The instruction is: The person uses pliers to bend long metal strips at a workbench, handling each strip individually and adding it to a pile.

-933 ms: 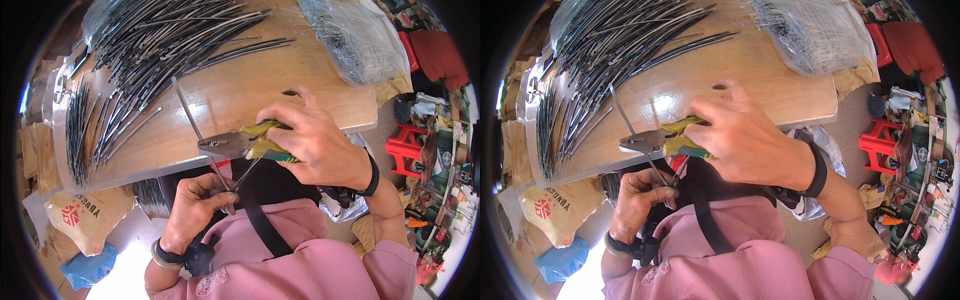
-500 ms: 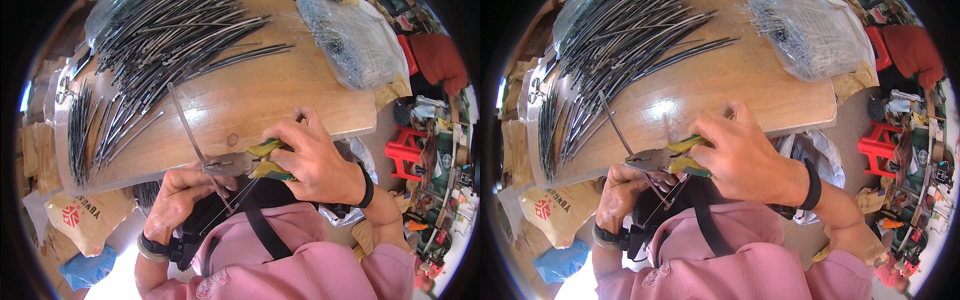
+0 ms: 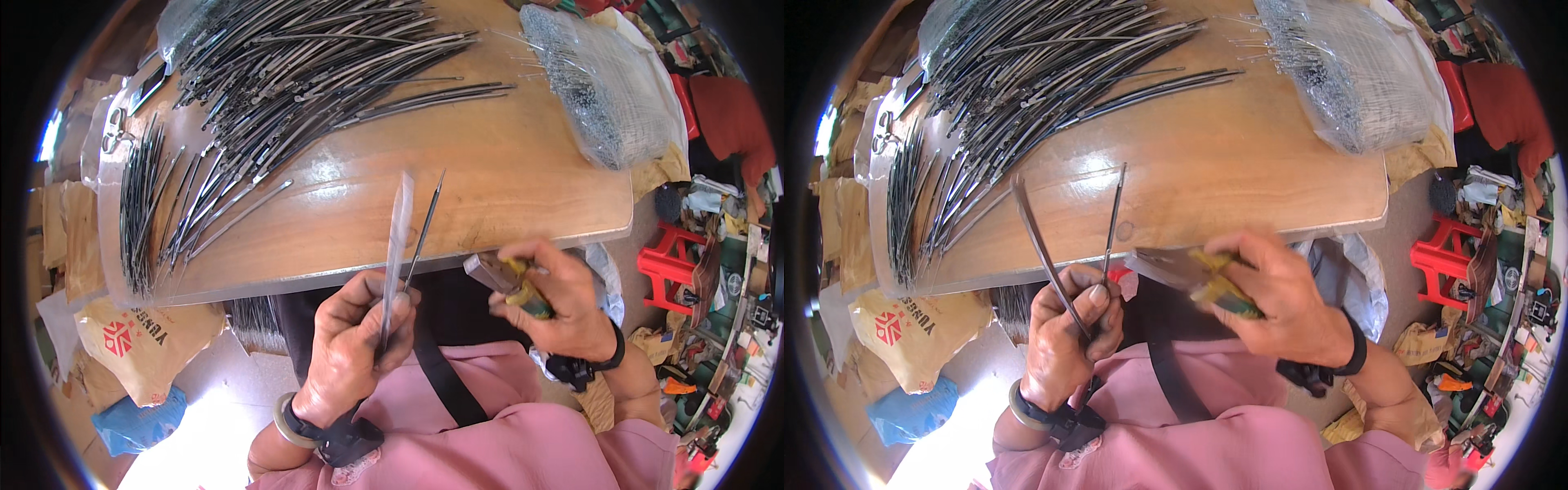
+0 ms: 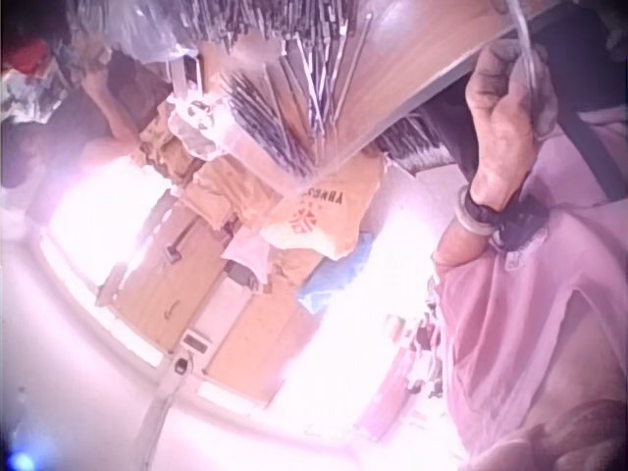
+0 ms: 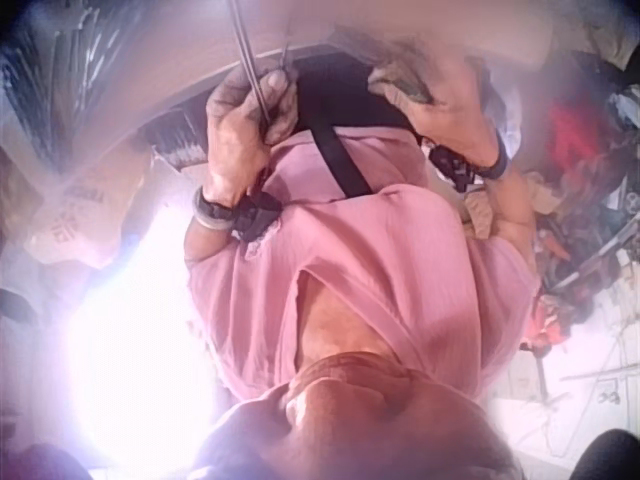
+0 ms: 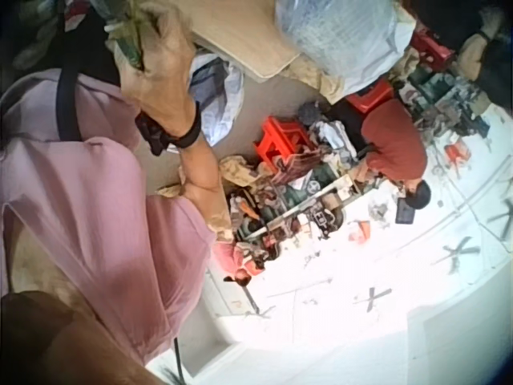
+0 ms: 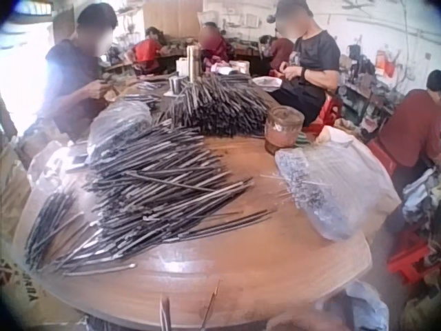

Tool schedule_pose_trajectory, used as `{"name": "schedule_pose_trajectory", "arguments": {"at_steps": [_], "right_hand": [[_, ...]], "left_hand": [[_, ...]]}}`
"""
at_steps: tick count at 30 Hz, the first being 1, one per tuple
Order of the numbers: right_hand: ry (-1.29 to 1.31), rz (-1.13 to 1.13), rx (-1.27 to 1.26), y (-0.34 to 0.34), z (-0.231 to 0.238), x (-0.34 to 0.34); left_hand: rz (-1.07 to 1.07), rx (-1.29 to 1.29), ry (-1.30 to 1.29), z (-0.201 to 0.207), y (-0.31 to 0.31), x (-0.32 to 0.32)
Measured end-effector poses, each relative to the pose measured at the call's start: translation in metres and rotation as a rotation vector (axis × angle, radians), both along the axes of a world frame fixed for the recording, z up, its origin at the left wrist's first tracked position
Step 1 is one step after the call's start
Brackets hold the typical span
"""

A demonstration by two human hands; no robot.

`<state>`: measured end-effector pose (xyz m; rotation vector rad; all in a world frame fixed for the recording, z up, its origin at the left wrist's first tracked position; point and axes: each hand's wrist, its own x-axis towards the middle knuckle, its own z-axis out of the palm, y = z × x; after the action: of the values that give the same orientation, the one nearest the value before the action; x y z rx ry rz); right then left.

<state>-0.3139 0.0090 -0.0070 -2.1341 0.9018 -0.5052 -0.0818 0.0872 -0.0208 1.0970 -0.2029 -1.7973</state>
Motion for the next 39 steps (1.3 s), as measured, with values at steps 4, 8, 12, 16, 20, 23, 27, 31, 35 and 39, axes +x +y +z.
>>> {"name": "schedule_pose_trajectory", "arguments": {"at_steps": [4,8,12,16,20,23,27,31,35,39], "right_hand": [[-0.083,-0.118,0.357,0.022,-0.01,-0.002],[-0.057,0.082,0.212,0.016,-0.011,0.009],[0.051,0.186,0.125,0.014,-0.007,0.014],[0.106,0.238,-0.07,0.014,-0.013,0.012],[0.109,0.282,-0.081,0.011,-0.013,0.024],[0.129,0.295,-0.065,0.004,-0.012,0.035],[-0.098,0.145,0.107,0.004,-0.013,0.055],[-0.223,-0.02,0.151,0.022,-0.024,0.079],[-0.19,-0.071,0.205,0.03,-0.027,0.089],[-0.071,0.012,0.061,0.027,-0.023,0.073]], "left_hand": [[0.038,-0.21,-0.339,0.01,0.009,-0.006],[0.049,-0.299,-0.491,0.011,0.012,-0.006],[0.068,-0.341,-0.513,0.002,0.015,-0.007],[0.034,-0.294,-0.543,-0.004,0.016,-0.008],[0.086,-0.298,-0.541,-0.013,0.016,0.002],[0.112,-0.239,-0.482,-0.001,0.005,0.006],[0.296,-0.224,-0.224,0.002,-0.008,0.013],[0.465,-0.153,0.08,0.002,-0.025,0.015],[0.528,-0.179,0.102,-0.009,-0.033,0.014],[0.422,-0.071,-0.036,-0.009,-0.033,0.011]]}}
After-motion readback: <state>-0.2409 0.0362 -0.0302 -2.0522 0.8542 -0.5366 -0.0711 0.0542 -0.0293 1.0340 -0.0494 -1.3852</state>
